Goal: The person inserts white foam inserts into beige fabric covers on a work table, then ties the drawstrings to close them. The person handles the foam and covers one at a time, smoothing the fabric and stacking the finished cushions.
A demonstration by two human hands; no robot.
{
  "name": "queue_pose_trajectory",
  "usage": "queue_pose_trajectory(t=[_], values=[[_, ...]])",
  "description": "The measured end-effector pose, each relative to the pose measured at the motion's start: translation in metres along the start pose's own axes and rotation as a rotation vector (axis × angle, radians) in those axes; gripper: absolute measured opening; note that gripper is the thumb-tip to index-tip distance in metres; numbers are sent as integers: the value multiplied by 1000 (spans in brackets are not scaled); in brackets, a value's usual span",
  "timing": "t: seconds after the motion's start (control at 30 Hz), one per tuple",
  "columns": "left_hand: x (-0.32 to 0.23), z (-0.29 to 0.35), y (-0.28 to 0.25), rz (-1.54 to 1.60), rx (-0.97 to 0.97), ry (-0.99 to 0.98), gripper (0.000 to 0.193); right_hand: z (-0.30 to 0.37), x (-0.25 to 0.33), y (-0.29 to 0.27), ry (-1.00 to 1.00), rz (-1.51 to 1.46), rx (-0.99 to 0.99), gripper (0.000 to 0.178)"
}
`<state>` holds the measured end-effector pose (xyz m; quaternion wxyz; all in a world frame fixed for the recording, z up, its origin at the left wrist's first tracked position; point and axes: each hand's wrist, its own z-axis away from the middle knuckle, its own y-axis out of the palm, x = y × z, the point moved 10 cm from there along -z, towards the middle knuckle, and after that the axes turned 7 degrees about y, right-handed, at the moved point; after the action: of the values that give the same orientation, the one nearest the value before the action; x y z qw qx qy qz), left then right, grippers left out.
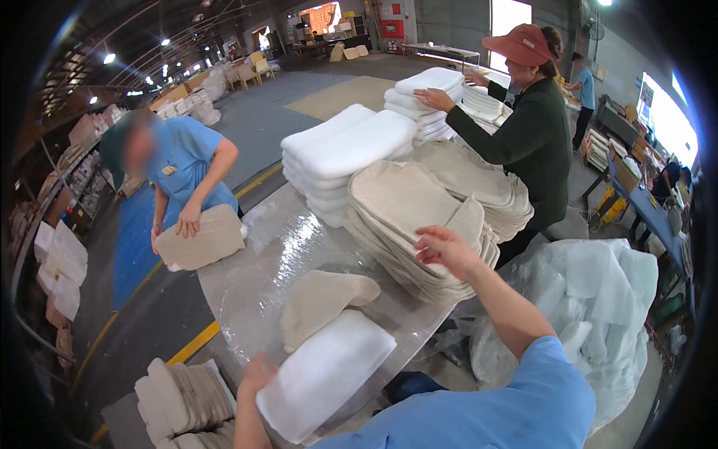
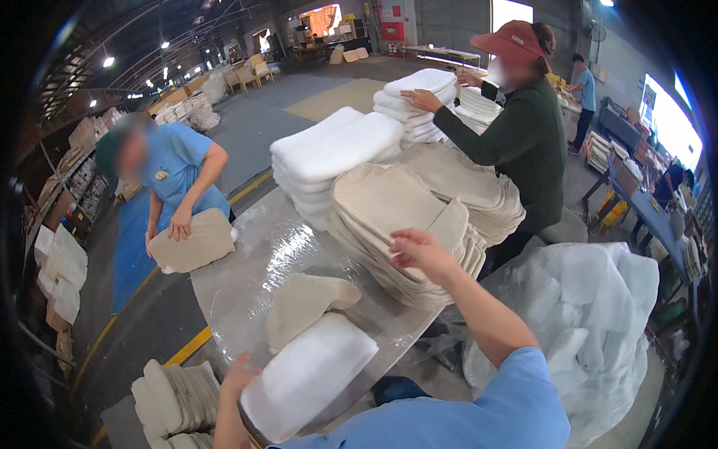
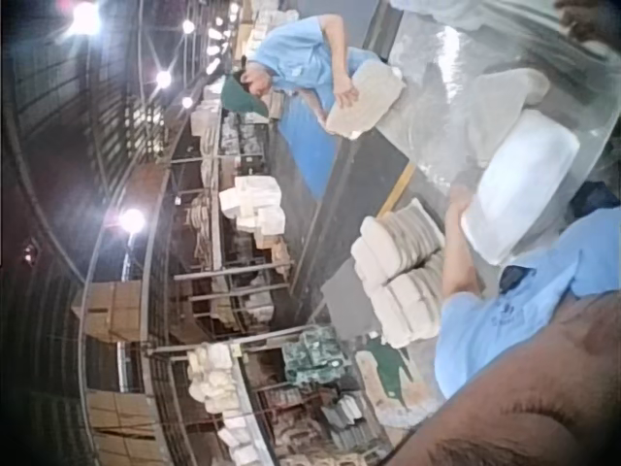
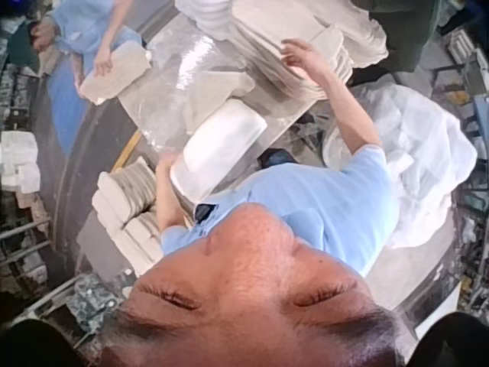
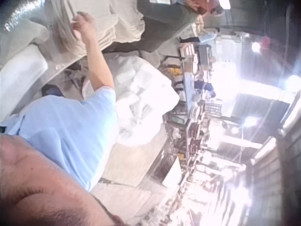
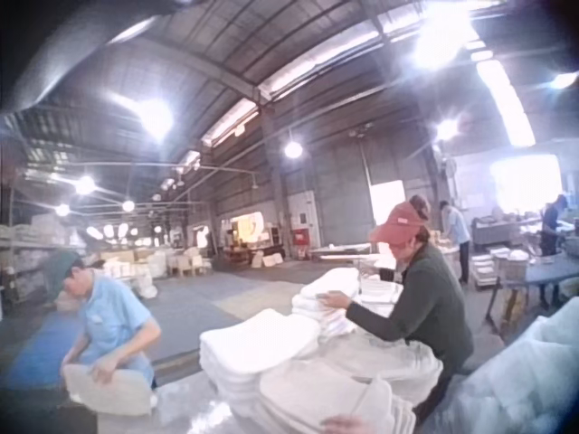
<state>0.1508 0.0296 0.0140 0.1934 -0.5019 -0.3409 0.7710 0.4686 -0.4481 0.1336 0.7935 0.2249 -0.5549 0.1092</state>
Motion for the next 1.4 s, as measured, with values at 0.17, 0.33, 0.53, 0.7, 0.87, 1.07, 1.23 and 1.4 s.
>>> queue_pose_trajectory(t=[0.17, 0.33, 0.53, 0.7, 0.87, 1.07, 1.23, 1.4], values=[[-88, -32, 23, 673, -114, 90, 55, -62, 90, -110, -109, -95, -135, 32], [-216, -58, 29, 723, -168, 261, 45, -218, 160, -177, -124, 50, -321, 34], [-255, -91, 106, 958, -343, 152, 43, -386, 219, -240, -22, 375, -462, 57], [-231, -19, 163, 925, -488, -223, 44, -450, 206, -223, 188, 446, -324, 66], [-219, 6, 189, 1032, -577, -221, 53, -452, 224, -202, 248, 117, 17, 64], [-229, -13, 187, 1153, -655, -246, 40, -422, 186, -184, 3, -467, 134, 60], [-239, -9, 173, 1136, -623, -196, 40, -397, 167, -84, -87, -814, 58, 54], [-255, -59, 190, 1152, -473, -117, 46, -378, 121, -20, 148, -636, 195, 48]])
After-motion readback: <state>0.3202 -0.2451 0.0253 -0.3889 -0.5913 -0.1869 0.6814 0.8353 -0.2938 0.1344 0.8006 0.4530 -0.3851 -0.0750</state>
